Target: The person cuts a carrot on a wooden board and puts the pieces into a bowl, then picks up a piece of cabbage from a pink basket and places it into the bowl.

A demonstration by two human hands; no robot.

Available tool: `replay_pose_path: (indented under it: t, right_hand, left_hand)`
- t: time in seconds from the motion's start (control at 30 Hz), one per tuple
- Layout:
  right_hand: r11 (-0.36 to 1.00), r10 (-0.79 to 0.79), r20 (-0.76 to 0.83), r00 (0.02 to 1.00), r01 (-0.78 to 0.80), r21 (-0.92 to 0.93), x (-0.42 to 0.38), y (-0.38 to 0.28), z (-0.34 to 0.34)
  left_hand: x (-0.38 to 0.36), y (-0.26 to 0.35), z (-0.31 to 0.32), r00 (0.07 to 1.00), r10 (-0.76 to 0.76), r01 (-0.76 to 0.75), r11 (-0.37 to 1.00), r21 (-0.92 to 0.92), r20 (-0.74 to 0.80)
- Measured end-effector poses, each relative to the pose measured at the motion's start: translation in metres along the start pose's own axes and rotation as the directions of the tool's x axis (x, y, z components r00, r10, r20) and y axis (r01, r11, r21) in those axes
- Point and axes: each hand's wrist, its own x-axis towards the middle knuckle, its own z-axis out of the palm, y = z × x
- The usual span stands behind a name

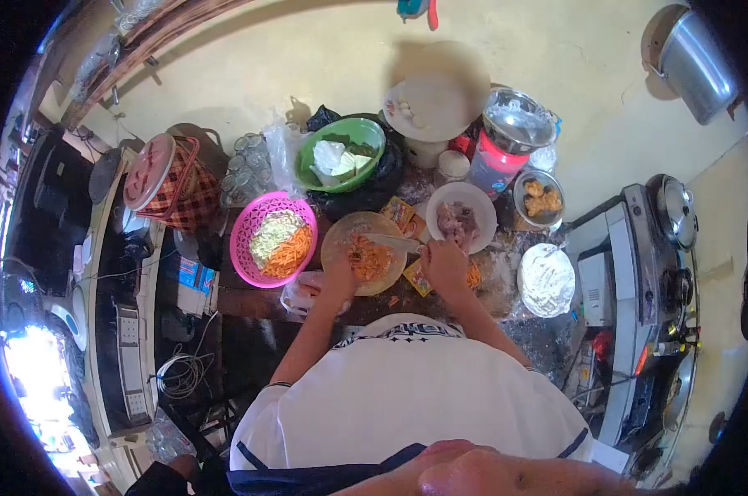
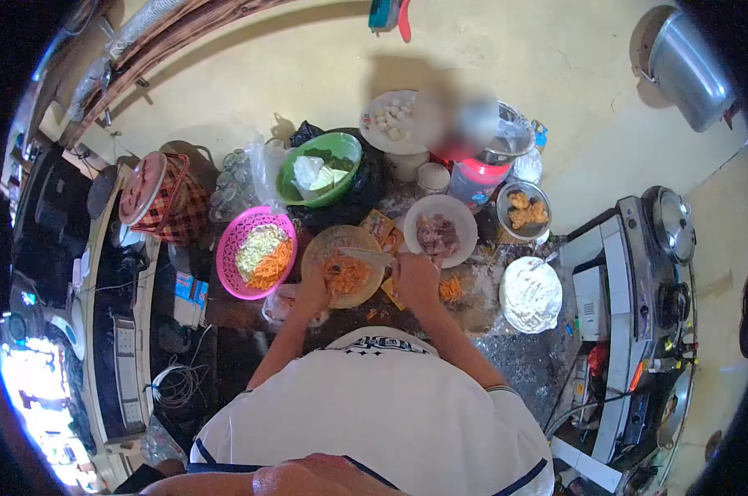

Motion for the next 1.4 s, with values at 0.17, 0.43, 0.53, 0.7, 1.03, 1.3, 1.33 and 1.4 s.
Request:
replay_pose_path:
  t: [0.17,0.43,0.53,0.7,1.03,1.3,1.33,1.4]
  right_hand:
    - [0.913,0.217,0.207,0.954,-0.273,0.302,-0.027,0.040,0.006]
    - [0.755,0.463,0.188,0.866,-0.496,0.428,-0.101,0.102,0.039]
    - [0.734,0.499,0.189,0.846,-0.528,0.427,-0.123,0.108,0.032]
    - [0.736,0.471,0.354,0.808,-0.581,0.348,-0.158,0.114,0.041]
    - [0.738,0.614,0.231,0.755,-0.653,0.173,-0.166,0.098,0.036]
    - [0.784,0.566,0.207,0.798,-0.598,0.164,-0.161,0.081,0.049]
    - [0.792,0.540,0.276,0.795,-0.591,0.153,-0.162,0.078,0.054]
    - [0.798,0.514,0.343,0.786,-0.585,0.145,-0.161,0.068,0.053]
  left_hand:
    - [0.005,-0.005,0.006,0.999,0.016,-0.013,0.998,-0.068,0.046]
    - [-0.002,0.016,-0.008,0.996,-0.059,0.051,0.992,-0.117,-0.069]
    - [0.001,-0.007,0.005,0.998,0.008,-0.011,0.999,-0.043,-0.067]
    - [0.007,-0.016,0.012,0.982,-0.076,0.088,0.994,-0.068,0.171]
    - [0.019,0.006,-0.009,0.997,-0.072,0.072,0.997,0.003,0.035]
    - [0.014,0.017,-0.014,0.998,0.001,-0.006,0.997,-0.081,-0.057]
    - [0.012,0.017,-0.013,0.998,-0.014,0.008,0.995,-0.100,-0.059]
    - [0.008,0.012,-0.010,0.998,-0.026,0.019,0.993,-0.119,-0.060]
